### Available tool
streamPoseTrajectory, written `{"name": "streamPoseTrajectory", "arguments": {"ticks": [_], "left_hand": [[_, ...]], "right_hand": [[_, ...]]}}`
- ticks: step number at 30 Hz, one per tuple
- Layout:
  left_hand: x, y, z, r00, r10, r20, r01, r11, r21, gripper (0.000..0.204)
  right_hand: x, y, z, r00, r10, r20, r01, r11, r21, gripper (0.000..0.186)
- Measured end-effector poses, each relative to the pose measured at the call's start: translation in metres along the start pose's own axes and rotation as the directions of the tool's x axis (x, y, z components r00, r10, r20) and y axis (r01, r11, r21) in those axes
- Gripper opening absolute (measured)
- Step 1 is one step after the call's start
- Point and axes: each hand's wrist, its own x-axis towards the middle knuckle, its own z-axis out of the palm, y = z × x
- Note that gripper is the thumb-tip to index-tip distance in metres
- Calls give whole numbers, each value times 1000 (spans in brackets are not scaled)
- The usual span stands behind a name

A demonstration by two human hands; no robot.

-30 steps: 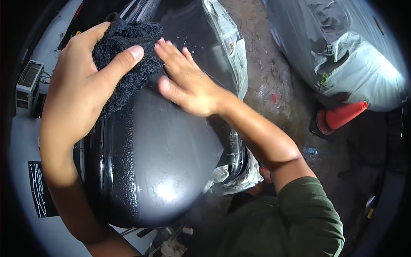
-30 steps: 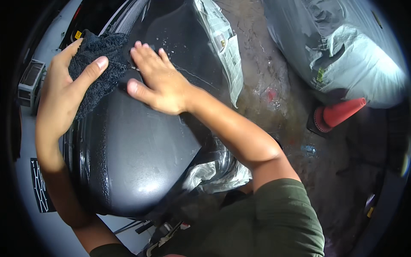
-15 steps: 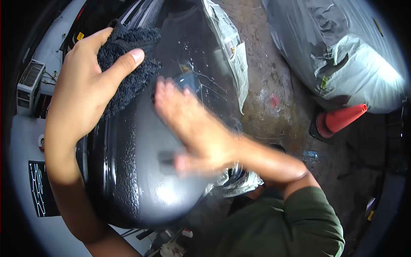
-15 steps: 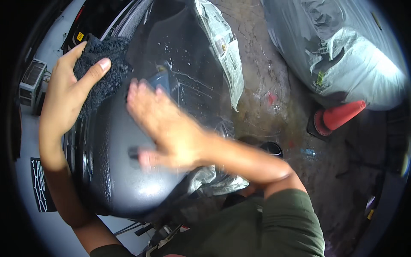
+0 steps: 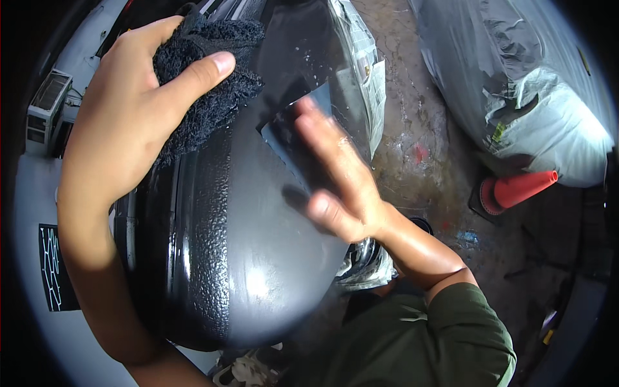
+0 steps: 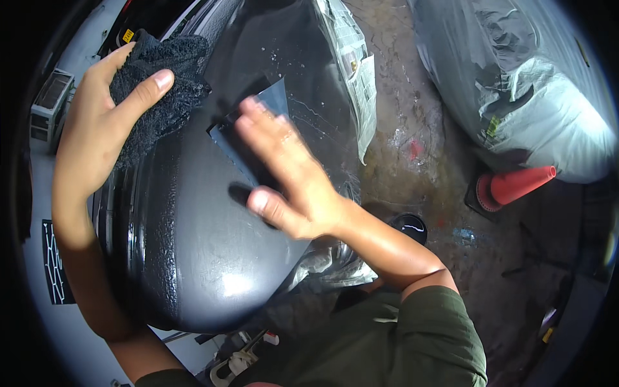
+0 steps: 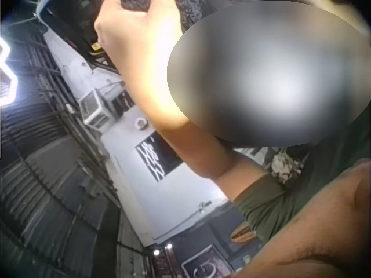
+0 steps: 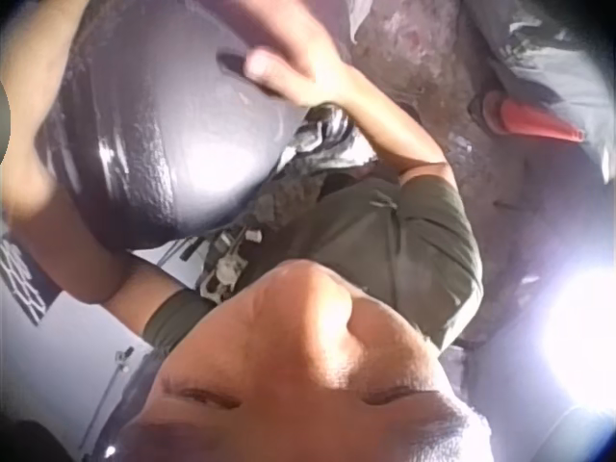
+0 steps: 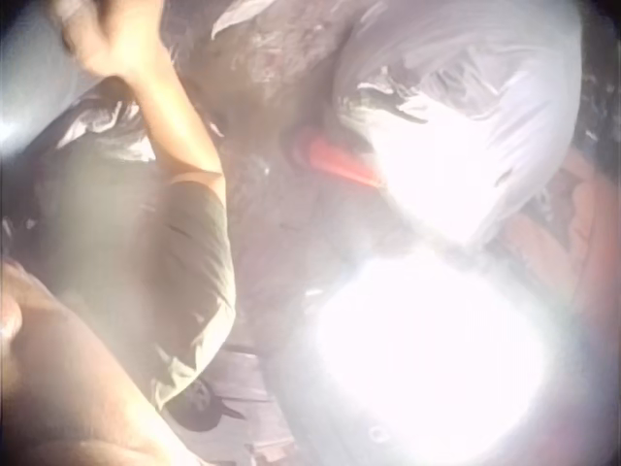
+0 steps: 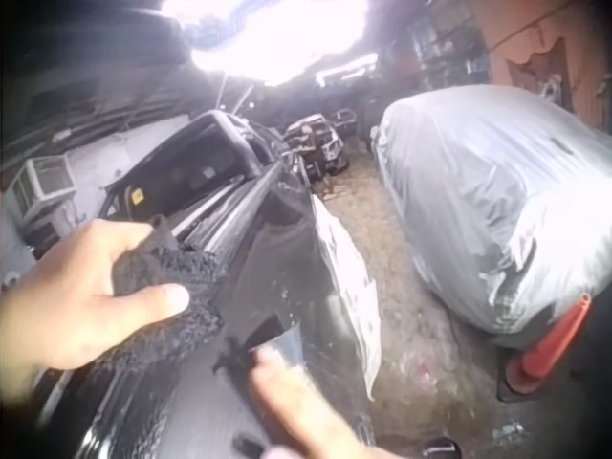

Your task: The person wet-sands a black car part by hand, dipping a piece of sandpaper into a bucket of water and rubbing the surface of the part while holding a cloth.

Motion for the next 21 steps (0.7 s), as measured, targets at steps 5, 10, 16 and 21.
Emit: {"name": "streamPoseTrajectory", "arguments": {"ticks": [5, 10, 16, 21], "left_hand": [[1, -1, 2, 996, 19, -92, 0, 979, 202, 53], [-3, -5, 2, 998, -31, -53, 38, 992, 119, 54], [-9, 5, 5, 987, 82, -136, -58, 983, 174, 56], [-3, 2, 4, 997, 5, -82, 3, 996, 87, 77]], "right_hand": [[-5, 0, 3, 724, 594, -351, -501, 802, 324, 95], [-4, -6, -7, 675, 668, -312, -499, 725, 474, 71], [-3, -18, -30, 642, 599, -479, -413, 797, 442, 46], [-12, -40, -35, 817, 457, -351, -573, 707, -414, 81]]}}
